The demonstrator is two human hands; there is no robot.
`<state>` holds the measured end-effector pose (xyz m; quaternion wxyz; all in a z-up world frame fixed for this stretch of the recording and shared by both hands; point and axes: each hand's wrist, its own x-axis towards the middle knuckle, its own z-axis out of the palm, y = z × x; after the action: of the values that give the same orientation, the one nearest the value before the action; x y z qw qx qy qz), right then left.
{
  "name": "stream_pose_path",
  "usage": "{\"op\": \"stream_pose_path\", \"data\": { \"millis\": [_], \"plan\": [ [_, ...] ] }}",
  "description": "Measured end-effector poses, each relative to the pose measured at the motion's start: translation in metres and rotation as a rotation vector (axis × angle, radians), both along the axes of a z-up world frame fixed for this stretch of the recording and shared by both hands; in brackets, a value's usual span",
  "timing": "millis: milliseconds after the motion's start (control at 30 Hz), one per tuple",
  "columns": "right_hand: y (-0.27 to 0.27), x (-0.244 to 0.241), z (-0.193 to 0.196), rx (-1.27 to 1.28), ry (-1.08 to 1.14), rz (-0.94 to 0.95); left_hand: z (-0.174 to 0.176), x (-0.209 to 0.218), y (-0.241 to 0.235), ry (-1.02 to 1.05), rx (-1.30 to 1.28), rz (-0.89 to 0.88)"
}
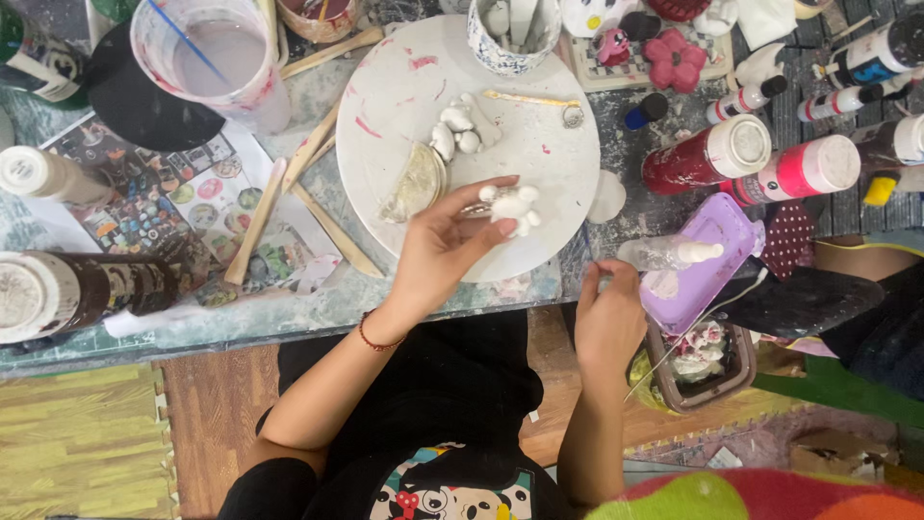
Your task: The person paints a pink and blue heart-shaped object with white paint using a brush. They then set it aside and paint a small white bear-shaped keychain with white paint.
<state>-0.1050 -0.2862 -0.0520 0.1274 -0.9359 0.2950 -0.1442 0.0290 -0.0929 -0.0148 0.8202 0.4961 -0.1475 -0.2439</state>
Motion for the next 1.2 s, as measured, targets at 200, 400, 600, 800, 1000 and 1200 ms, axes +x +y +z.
{"op": "stream_pose_path", "data": {
  "millis": [200,400,600,800,1000,1200],
  "plan": [
    [-0.004,-0.015,0.015,0.333,-0.062,-0.127,0.001,-0.002,0.001,-0.006,0.026,-0.001],
    [-0.009,-0.026,0.023,0.566,-0.263,-0.063,-0.004,-0.006,-0.004,0.027,-0.062,0.012],
    [-0.002,-0.028,0.028,0.961,-0.294,0.041,0.001,-0.007,-0.005,0.07,-0.195,0.039],
    [0.014,0.008,0.047,0.636,-0.443,0.409,0.003,-0.011,0.025,0.041,-0.247,0.152],
    [0.068,0.094,0.136,0.313,-0.483,0.554,-0.004,0.0,0.071,0.002,-0.177,0.4],
    [0.138,0.169,0.18,0.268,-0.475,0.853,-0.013,0.008,0.106,-0.017,-0.188,0.561]
  ]
}}
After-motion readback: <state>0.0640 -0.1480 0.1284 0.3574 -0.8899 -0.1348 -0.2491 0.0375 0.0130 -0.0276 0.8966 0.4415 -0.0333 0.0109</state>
